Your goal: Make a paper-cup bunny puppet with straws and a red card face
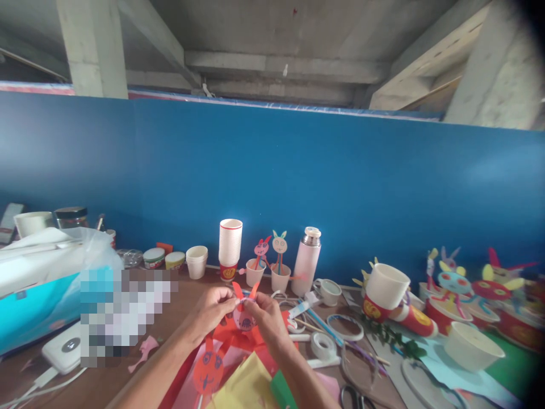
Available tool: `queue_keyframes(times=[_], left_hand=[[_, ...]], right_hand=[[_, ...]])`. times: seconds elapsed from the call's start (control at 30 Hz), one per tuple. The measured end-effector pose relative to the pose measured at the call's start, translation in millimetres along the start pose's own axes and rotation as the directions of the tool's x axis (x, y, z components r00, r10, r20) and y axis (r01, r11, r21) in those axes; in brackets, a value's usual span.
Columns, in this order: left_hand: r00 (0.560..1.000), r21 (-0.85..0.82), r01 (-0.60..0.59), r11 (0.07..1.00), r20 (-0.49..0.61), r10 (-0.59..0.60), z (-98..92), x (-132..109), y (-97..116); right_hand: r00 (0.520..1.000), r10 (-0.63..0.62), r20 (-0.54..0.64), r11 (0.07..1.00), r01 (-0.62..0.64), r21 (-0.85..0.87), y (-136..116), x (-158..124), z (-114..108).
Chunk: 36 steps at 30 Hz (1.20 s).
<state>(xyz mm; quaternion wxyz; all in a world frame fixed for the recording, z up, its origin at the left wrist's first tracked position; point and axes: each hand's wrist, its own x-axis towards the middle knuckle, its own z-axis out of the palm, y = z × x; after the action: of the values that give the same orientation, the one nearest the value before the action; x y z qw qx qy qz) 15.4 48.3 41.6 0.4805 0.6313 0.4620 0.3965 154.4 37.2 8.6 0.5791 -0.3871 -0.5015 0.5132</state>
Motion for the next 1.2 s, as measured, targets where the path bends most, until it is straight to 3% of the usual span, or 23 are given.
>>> queue_keyframes(times=[0.27, 0.6, 0.93, 1.2], left_hand=[[0.998, -0.002, 0.068, 0.998, 0.009, -0.068, -0.3, -5, 12], [0.996, 0.139, -0.081, 0.987, 0.034, 0.077, -7.3, -3, 2], [0.989, 0.285, -0.130, 0.949, -0.026, 0.144, -17.3, -17, 2], [0.997, 0.122, -0.072, 0.990, -0.026, 0.075, -18.3, -21, -26]], right_hand=[[0.999, -0.026, -0.036, 0.997, 0.023, -0.078, -4, -2, 0], [1.000, -0.022, -0.001, 1.000, 0.022, -0.009, 0, -2, 8], [0.998, -0.011, 0.061, 1.000, 0.010, 0.025, 15, -4, 16], [0.997, -0.026, 0.066, 0.997, 0.031, -0.074, 25, -7, 19]])
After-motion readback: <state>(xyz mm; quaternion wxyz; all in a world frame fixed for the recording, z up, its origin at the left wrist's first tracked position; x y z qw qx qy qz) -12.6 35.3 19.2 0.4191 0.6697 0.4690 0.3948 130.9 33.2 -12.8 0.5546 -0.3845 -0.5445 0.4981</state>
